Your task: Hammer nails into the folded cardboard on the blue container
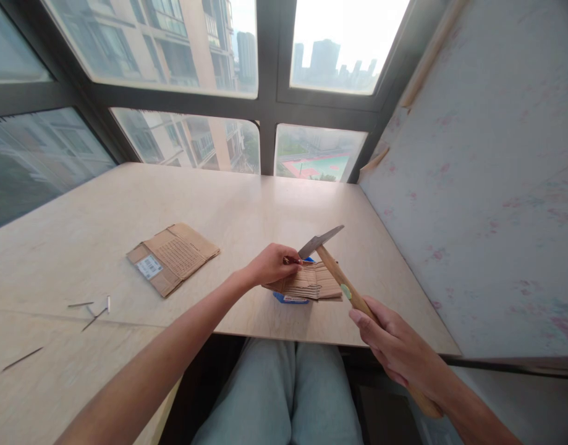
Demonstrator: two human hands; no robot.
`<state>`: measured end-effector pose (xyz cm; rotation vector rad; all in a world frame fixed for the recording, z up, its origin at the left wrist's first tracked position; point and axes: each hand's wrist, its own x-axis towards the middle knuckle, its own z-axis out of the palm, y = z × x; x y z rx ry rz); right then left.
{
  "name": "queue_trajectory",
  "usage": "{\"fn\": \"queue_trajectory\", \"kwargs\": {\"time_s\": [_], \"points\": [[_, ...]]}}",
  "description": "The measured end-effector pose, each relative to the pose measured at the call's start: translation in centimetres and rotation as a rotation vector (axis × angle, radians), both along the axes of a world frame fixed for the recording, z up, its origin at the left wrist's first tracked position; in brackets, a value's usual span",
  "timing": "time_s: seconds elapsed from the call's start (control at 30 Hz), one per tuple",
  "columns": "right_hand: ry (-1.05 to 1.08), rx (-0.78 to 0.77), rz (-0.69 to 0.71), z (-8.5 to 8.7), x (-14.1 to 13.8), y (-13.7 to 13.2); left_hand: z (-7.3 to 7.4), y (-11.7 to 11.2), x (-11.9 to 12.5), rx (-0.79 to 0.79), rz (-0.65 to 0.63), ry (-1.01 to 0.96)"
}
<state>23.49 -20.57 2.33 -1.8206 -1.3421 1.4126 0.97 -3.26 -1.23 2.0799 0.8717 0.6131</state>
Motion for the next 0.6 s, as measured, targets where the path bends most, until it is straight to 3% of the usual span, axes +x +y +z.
{"fn": "queue_trajectory", "kwargs": {"time_s": [0.6], "points": [[0.009, 0.021, -0.018, -0.28, 0.54, 0.03, 0.33, -0.19, -0.13, 0.089, 0.029, 0.015]]}}
